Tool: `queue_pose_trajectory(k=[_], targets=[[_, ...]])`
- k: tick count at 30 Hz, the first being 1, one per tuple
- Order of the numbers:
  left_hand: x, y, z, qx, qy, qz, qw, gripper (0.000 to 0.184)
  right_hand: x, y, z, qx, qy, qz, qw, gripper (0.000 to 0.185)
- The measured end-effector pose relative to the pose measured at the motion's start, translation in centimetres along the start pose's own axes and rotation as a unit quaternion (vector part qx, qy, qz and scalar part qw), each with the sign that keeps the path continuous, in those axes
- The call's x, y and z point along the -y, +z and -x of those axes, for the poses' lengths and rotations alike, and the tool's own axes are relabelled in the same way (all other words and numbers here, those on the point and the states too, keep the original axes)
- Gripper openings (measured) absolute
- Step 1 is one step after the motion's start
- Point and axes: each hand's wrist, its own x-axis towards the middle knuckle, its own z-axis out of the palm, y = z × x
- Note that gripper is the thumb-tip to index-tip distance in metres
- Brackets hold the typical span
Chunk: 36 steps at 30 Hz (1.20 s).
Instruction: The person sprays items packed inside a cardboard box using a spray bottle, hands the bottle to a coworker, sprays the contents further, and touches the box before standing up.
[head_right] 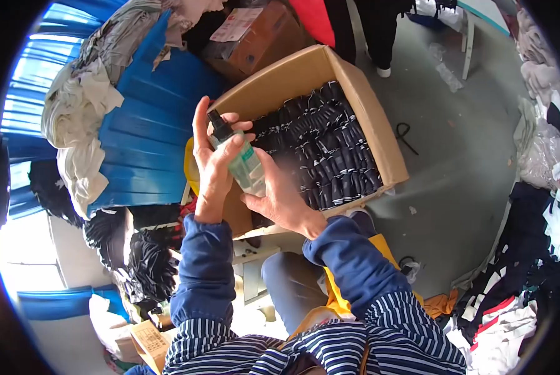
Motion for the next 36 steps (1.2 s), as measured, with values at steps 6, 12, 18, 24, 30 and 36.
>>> queue_pose_trajectory(k=[6,12,18,24,30,36], targets=[[0.4,-0.3,1.3,0.023,0.0,-0.191,0.981,0.097,-2.5,1.1,0.0,-0.031,-0.019,0.033,0.999,0.078],[1.4,0.0,1.3,0.043,-0.019,-0.224,0.973,0.1,-2.3,1.0,0.1,-0.058,0.006,0.001,0.998,0.077],[1.9,-0.3,1.3,0.021,-0.001,-0.147,0.989,0.092,-3.1,1.4,0.2,-0.125,-0.053,0.136,0.981,0.078],[2.4,0.2,1.8,-0.021,-0.016,-0.118,0.993,0.089,-3.4,1.0,0.3,-0.185,-0.101,0.297,0.931,0.078],[3.4,1.2,2.2,-0.072,0.005,-0.189,0.979,0.087,-3.1,0.8,0.3,-0.208,-0.097,0.36,0.904,0.078],[1.7,0.2,1.5,-0.003,-0.037,0.006,0.999,0.089,-2.8,1.2,0.3,-0.181,-0.009,0.211,0.96,0.07]])
